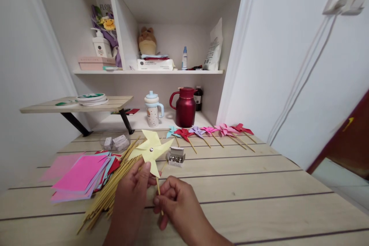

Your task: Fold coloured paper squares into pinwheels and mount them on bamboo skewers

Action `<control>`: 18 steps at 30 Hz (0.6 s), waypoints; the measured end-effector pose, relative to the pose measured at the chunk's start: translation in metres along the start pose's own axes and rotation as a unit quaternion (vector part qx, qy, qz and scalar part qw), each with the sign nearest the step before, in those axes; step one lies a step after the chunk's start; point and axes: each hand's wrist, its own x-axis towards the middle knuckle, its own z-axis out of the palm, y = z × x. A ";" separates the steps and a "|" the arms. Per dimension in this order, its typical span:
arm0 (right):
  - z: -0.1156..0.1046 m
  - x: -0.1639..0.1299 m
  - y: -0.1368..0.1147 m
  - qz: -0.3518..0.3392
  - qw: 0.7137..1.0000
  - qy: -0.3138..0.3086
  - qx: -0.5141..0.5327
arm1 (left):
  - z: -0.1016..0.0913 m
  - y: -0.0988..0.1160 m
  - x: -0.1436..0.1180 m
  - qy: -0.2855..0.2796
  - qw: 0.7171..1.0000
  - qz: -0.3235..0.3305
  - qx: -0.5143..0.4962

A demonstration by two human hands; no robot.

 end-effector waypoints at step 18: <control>-0.002 0.001 0.002 -0.011 1.000 -0.001 -0.002 | 0.001 0.003 0.001 0.042 0.999 0.000 0.001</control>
